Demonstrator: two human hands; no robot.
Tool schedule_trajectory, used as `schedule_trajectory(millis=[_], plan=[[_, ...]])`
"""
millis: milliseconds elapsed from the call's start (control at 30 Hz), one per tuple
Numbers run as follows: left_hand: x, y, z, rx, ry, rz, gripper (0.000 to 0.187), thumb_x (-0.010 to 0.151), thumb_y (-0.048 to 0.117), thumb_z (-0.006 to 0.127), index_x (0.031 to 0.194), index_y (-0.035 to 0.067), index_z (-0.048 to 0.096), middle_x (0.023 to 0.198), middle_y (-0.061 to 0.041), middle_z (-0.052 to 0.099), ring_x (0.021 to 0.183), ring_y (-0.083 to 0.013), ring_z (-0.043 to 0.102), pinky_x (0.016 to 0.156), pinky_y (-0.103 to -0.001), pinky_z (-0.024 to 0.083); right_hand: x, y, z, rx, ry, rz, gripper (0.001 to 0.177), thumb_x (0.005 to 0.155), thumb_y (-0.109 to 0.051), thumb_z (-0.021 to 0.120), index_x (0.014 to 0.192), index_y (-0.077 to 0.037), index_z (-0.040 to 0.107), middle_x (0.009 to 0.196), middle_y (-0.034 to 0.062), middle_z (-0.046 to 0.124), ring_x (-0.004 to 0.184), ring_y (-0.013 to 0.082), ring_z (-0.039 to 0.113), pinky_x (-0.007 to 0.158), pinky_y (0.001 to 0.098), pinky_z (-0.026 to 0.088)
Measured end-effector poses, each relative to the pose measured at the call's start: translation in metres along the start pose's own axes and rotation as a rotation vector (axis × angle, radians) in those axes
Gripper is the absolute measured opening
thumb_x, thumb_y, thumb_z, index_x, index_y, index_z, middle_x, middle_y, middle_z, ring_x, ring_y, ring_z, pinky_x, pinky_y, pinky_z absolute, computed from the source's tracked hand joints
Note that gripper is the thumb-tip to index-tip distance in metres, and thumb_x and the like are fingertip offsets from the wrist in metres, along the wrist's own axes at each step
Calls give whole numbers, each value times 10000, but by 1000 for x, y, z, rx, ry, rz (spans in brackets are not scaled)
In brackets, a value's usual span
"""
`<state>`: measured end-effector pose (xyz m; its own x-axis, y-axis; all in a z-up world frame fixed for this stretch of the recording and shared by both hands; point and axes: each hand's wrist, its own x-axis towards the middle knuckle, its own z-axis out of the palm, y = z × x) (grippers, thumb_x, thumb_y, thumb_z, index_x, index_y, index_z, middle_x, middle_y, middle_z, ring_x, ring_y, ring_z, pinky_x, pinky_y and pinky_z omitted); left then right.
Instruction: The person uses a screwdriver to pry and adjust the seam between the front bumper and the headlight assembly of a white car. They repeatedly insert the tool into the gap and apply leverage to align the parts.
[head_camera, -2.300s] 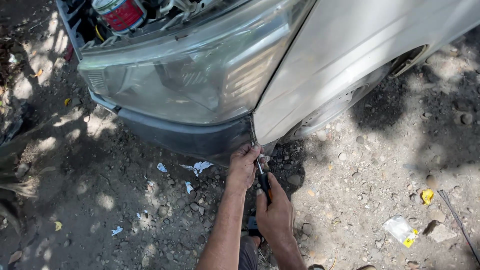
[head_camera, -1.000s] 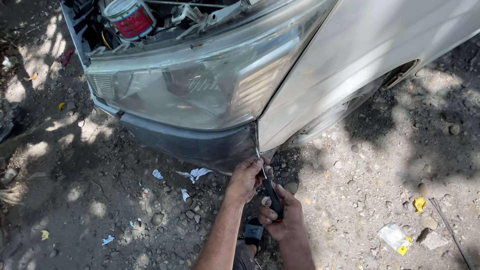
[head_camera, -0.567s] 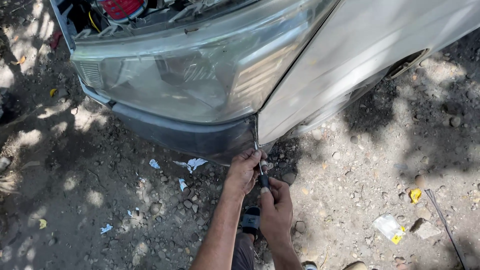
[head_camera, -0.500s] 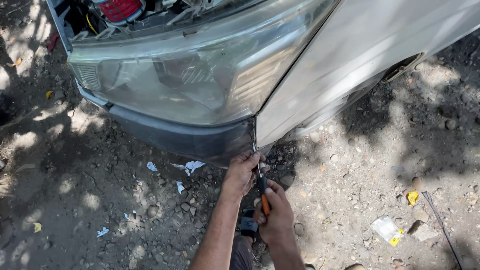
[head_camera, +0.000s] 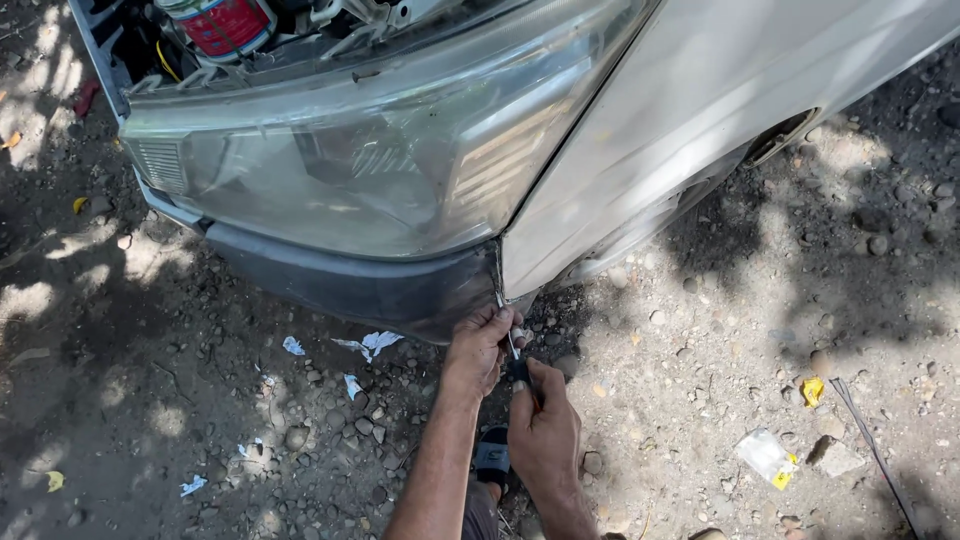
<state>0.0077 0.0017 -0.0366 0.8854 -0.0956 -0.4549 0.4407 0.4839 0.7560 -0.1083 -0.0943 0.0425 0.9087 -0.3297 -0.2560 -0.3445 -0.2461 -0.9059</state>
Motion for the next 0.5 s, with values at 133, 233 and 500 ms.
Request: schedule_trajectory(millis=[133, 233, 500], plan=[[1, 1, -7, -22, 16, -81, 161, 974, 173, 674, 963, 17, 712, 855, -48, 702, 692, -152, 648, 636, -303, 579, 18, 46, 10, 613, -48, 294, 269, 991, -106, 583, 1255, -69, 616, 823, 77, 625, 651, 158, 604, 566, 342, 463], [0, -1, -5, 6, -53, -31, 146, 976, 158, 687, 976, 16, 721, 848, -55, 700, 692, -157, 642, 638, -297, 564, 25, 46, 1, 1428, -360, 573, 255, 988, -250, 542, 1191, -136, 646, 662, 80, 640, 425, 155, 524, 410, 324, 450], [7, -6, -9, -4, -40, 20, 157, 976, 154, 691, 969, 1, 721, 849, -60, 709, 687, -154, 637, 645, -287, 564, -2, 22, 3, 426, -52, 173, 382, 986, -219, 589, 1337, -71, 605, 840, 107, 688, 620, 151, 589, 546, 332, 474]])
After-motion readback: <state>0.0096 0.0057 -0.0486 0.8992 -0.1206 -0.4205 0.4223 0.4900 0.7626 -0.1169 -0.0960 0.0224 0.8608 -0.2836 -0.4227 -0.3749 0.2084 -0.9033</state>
